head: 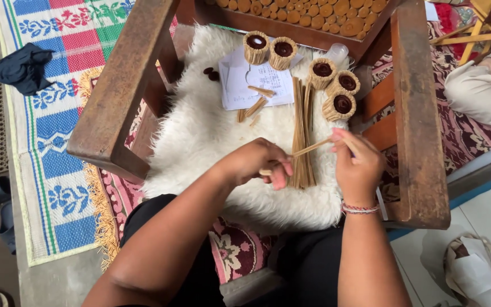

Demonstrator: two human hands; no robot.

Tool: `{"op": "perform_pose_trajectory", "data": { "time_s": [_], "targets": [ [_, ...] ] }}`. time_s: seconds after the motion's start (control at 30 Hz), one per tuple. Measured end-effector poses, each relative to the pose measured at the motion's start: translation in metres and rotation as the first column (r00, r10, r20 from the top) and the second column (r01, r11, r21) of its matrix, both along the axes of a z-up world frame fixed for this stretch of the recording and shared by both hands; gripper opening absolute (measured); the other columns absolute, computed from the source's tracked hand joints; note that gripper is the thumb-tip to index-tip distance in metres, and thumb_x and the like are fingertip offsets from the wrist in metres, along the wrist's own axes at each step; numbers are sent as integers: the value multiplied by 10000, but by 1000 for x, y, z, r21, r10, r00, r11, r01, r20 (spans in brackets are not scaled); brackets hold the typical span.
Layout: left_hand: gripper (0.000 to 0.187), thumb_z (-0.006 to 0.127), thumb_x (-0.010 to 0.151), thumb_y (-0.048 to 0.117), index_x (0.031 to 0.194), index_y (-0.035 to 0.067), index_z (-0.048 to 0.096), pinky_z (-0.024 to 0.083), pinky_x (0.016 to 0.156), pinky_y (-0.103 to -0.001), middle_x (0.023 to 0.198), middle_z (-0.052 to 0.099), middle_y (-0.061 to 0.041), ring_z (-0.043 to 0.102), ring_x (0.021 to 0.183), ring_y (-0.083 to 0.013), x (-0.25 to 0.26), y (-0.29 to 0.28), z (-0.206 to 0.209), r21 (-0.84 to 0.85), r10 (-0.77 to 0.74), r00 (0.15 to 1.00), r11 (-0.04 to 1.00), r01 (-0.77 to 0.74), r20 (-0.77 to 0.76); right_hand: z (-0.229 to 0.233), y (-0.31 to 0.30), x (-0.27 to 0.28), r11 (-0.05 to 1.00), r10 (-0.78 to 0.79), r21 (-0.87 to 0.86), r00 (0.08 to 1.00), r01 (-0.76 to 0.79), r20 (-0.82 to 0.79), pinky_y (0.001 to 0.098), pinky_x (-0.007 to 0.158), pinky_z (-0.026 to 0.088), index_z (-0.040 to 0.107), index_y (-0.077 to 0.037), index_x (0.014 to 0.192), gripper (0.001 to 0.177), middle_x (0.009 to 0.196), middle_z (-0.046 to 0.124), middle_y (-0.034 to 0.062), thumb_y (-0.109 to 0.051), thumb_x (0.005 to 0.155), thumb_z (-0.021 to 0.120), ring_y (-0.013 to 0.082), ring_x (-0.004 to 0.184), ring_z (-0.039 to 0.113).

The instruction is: Gluing thin wooden fibers to a circular base using a hot glue gun to create decorative items.

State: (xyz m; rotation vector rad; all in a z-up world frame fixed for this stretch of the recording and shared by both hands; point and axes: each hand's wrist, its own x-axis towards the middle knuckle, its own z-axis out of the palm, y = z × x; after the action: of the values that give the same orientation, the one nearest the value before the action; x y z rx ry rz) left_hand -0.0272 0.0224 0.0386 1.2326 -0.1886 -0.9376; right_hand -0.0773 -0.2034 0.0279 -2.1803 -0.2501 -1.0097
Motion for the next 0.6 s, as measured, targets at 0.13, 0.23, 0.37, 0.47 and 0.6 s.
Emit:
{"op": "perform_pose_trajectory", "data": {
  "time_s": [0.13,0.23,0.37,0.47,0.6],
  "targets": [
    [271,562,861,120,819,-76,744,517,418,-240,531,645,-220,680,445,-256,5,18,-7,32,4,997,999,-2,-74,7,-16,2,999,-28,43,999,26,39,374,656,572,810,6,1130,297,834,753,147,169,934,659,263,672,685],
    [268,580,849,126,813,-84,743,518,405,-246,502,625,-196,667,417,-245,9,29,-10,36,12,991,999,-8,-132,-3,-45,3,995,-92,-18,987,95,130,385,636,583,815,48,1115,290,861,755,186,196,934,645,307,688,707],
    [250,551,943,45,821,-54,746,426,432,-250,558,661,-143,617,457,-197,11,47,14,123,41,998,992,-36,-41,-4,-84,-2,932,-362,50,927,359,97,297,656,599,771,70,1125,232,1048,782,164,143,1066,560,235,750,727],
    [244,549,954,71,864,-29,752,367,435,-241,608,701,-138,622,461,-179,9,50,16,172,210,972,959,-225,102,5,-77,-6,921,-354,160,934,356,-37,316,701,603,716,97,1267,292,981,765,168,65,1090,486,208,746,699],
    [323,510,1036,252,1039,-18,687,269,439,-241,727,708,-142,572,472,-163,4,47,14,117,414,896,893,-434,163,25,-17,-11,974,-30,214,975,79,-219,314,802,578,621,57,1353,301,1086,722,154,62,1069,520,221,816,690]
  ]
}}
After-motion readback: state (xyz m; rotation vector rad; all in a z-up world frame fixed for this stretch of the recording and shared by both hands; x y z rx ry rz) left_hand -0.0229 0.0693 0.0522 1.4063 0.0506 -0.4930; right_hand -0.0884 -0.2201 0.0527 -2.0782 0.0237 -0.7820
